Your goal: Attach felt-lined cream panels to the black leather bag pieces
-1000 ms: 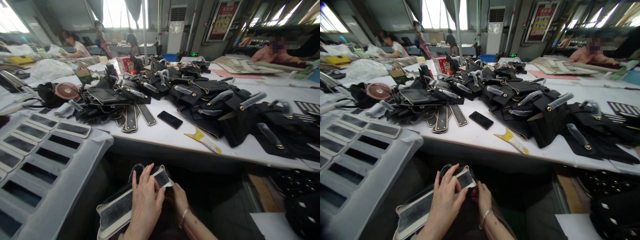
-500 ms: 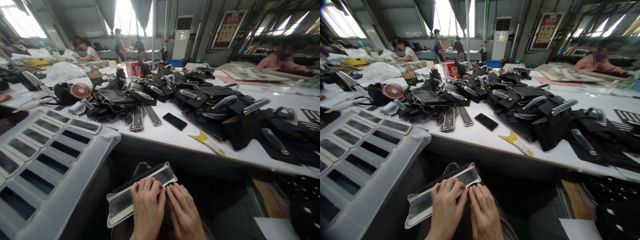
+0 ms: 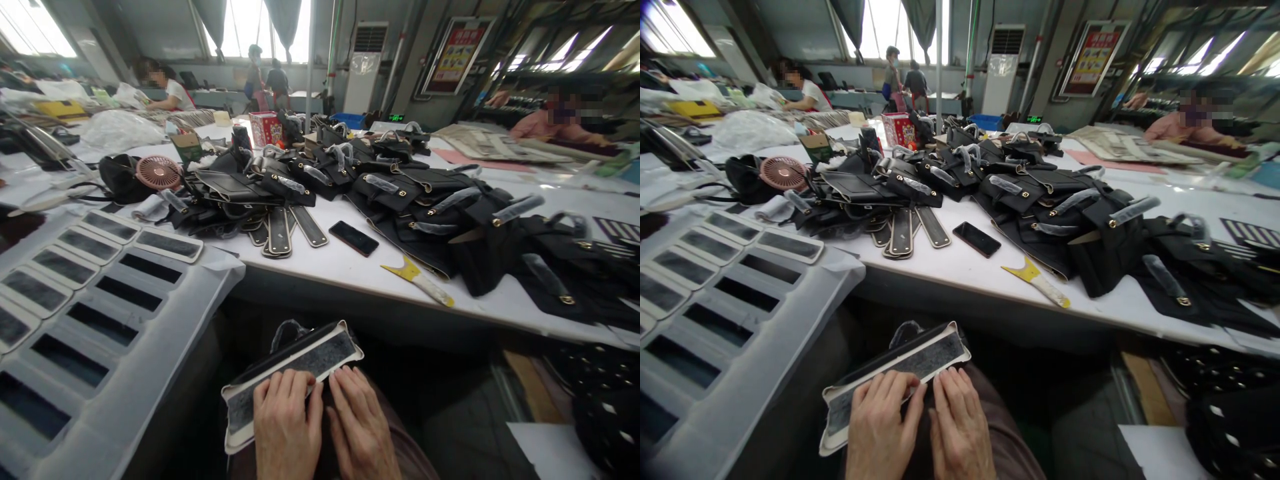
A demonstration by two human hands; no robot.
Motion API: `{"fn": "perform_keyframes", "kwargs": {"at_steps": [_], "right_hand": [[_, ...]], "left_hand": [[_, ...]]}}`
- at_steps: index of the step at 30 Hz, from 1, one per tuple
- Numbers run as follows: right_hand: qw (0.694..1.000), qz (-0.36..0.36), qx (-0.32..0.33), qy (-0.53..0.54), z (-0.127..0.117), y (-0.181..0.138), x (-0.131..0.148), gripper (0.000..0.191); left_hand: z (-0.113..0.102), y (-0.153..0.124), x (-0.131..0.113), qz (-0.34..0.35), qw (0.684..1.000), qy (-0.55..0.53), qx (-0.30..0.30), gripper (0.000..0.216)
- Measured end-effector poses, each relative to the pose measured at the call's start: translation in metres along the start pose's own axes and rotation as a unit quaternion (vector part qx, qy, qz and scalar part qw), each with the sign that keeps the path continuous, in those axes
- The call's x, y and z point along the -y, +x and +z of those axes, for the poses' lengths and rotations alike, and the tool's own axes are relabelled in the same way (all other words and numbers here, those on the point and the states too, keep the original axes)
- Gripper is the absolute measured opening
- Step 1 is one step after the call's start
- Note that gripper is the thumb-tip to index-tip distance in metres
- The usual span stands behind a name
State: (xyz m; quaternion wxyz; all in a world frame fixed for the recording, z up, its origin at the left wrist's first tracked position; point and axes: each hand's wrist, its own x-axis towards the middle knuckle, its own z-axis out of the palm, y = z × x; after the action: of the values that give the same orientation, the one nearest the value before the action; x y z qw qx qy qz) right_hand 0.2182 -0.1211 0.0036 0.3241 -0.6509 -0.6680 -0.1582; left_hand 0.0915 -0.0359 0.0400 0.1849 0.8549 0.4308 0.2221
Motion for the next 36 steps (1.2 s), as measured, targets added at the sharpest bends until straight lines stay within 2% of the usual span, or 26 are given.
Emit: {"fn": "perform_keyframes", "kwargs": {"at_steps": [3, 8, 17, 27, 32, 36], "right_hand": [[1.000, 0.003, 0.004, 0.006, 0.004, -0.001, 0.006, 0.039], [1.000, -0.011, 0.002, 0.022, 0.011, -0.001, 0.018, 0.038], [0.998, -0.041, -0.008, 0.039, 0.021, 0.001, 0.034, 0.036], [0.996, -0.078, -0.008, 0.043, 0.029, 0.006, 0.048, 0.035], [0.995, -0.086, 0.003, 0.054, 0.033, 0.006, 0.055, 0.037], [0.993, -0.099, 0.005, 0.066, 0.038, 0.003, 0.060, 0.038]], "left_hand": [[-0.003, -0.005, 0.005, 0.012, 1.000, 0.002, -0.004, 0.007], [-0.008, -0.012, 0.009, -0.020, 0.999, -0.005, -0.031, 0.014], [-0.015, -0.023, 0.022, -0.043, 0.997, -0.007, -0.056, 0.013], [-0.023, -0.036, 0.038, -0.045, 0.987, 0.095, -0.123, 0.006], [-0.023, -0.045, 0.044, -0.064, 0.981, 0.103, -0.153, 0.005], [-0.020, -0.052, 0.052, -0.075, 0.974, 0.097, -0.192, 0.013]]}}
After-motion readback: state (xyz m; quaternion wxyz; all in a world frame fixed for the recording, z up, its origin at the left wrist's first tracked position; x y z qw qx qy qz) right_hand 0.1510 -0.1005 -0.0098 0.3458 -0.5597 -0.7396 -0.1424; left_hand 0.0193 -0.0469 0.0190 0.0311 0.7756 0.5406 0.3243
